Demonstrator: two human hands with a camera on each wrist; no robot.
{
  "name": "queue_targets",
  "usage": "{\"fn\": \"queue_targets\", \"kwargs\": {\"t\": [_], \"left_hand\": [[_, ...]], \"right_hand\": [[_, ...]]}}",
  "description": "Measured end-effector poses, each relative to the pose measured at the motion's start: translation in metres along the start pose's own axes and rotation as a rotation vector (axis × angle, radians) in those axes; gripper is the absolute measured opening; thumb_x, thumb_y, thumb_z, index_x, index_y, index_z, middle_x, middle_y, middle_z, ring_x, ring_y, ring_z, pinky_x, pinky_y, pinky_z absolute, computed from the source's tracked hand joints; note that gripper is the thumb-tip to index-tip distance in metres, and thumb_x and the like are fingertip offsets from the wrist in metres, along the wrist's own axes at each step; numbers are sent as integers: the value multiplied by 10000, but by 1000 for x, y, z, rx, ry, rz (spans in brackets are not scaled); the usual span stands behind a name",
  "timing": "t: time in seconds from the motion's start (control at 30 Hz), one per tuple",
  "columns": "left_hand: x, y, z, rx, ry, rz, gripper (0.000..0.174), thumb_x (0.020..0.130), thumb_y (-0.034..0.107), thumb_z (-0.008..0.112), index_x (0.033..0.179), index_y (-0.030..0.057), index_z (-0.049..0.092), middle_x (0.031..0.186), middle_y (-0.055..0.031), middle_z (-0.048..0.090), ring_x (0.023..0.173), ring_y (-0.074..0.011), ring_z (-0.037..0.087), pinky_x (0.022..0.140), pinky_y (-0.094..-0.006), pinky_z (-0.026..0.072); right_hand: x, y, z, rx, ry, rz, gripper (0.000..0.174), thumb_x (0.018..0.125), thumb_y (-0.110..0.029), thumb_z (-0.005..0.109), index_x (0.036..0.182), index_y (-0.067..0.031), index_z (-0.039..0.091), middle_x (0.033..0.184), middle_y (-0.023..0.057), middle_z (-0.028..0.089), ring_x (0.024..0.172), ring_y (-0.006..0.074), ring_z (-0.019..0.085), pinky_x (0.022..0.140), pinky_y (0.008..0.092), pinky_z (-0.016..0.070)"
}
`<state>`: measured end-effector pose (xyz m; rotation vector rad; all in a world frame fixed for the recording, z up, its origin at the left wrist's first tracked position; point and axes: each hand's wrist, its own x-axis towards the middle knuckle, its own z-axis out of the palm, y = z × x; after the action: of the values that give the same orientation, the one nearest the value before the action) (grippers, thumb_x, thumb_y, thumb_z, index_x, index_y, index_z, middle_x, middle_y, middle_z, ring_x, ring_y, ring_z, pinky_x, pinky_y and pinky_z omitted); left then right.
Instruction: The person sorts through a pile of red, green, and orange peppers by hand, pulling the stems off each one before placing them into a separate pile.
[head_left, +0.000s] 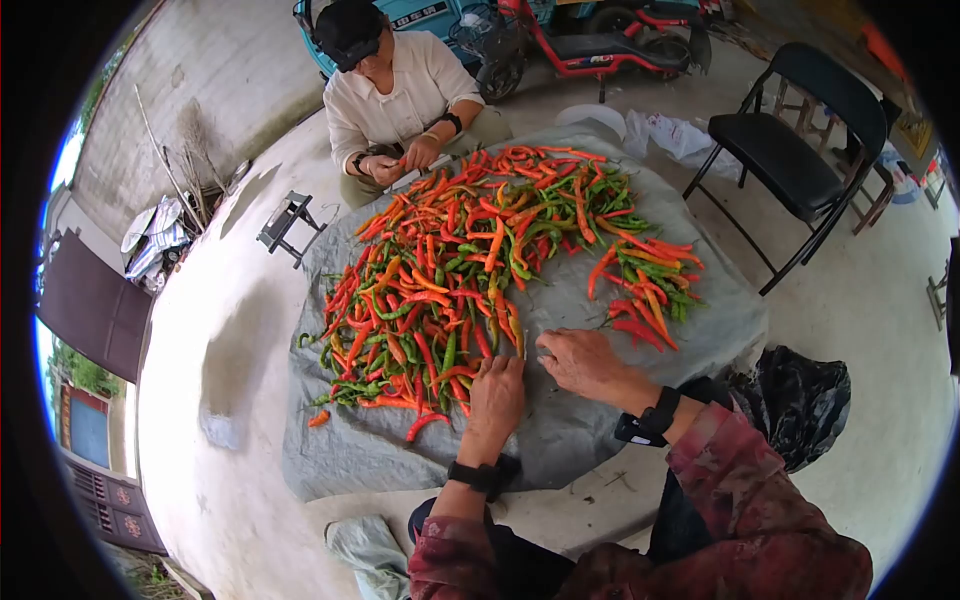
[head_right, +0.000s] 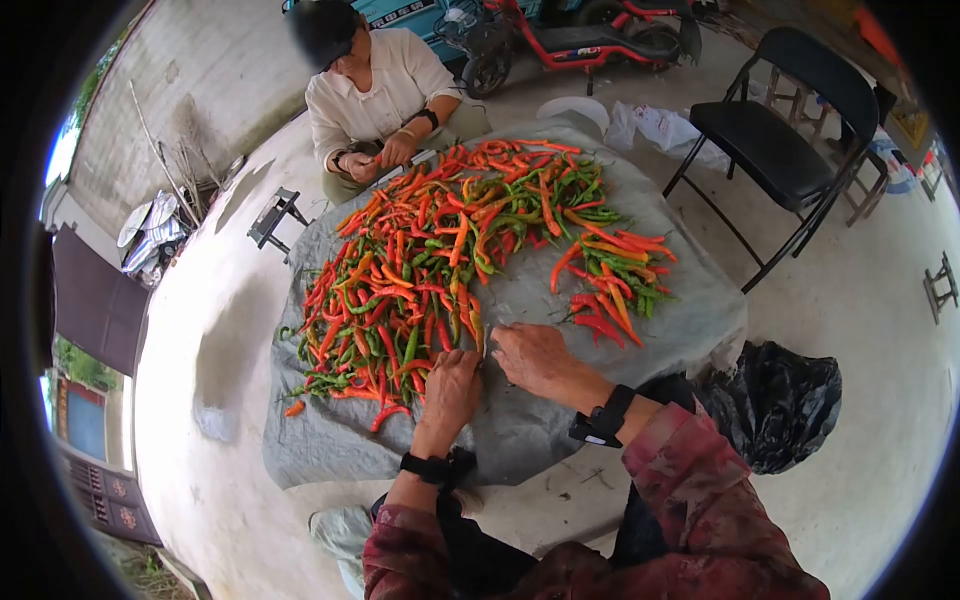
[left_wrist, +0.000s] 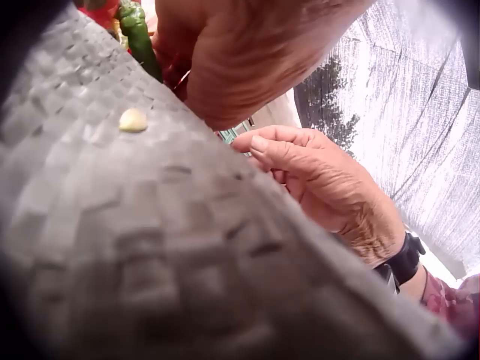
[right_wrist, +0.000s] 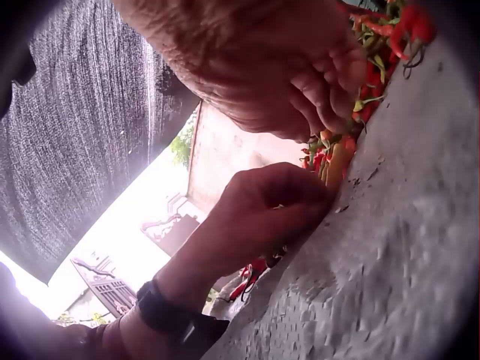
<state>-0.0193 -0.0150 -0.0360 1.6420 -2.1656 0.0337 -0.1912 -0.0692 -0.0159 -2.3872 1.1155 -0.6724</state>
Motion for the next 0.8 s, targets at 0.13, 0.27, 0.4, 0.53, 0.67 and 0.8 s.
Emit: {"fn": "queue_targets", "kwargs": {"t": [0.13,0.27,0.4,0.53,0.67,0.8], "left_hand": [[-2,1,-6,-157,56,-81,184,720,-22,582,895,31,602,830,-147,604,823,-333,592,729,-408,488],[-4,5,-20,-440,155,-127,209,721,-70,590,908,23,610,831,-126,616,730,-278,633,648,-342,507],[-10,17,-31,-518,180,-142,206,733,-78,604,914,21,606,837,-102,620,660,-234,631,624,-286,505],[-16,28,-28,-487,162,-57,221,727,-73,642,916,35,608,871,-76,632,724,-217,630,630,-290,510],[-20,39,-28,-426,216,10,253,711,-75,670,924,45,607,961,-84,627,785,-216,628,637,-286,522],[-35,42,-31,-419,176,-78,309,708,-86,661,976,50,590,1010,-96,606,868,-253,620,655,-314,525]], "right_hand": [[7,-12,5,81,-32,42,222,838,-146,594,1024,-30,557,821,173,649,769,344,634,668,427,496],[12,-5,19,393,-62,157,244,845,-171,608,1022,-20,533,789,165,653,783,361,642,703,436,495],[11,-13,13,665,-92,298,269,847,-167,627,1040,-15,515,786,125,648,681,257,653,553,371,501],[9,-13,15,987,-162,499,328,820,-107,643,1079,17,483,764,83,600,604,123,590,430,272,462],[4,-4,16,1103,-66,478,426,797,-65,618,1165,62,447,746,81,581,583,122,576,458,261,470],[6,7,-7,1232,25,479,426,794,-48,604,1178,71,461,749,68,577,585,124,581,472,250,464]]}}
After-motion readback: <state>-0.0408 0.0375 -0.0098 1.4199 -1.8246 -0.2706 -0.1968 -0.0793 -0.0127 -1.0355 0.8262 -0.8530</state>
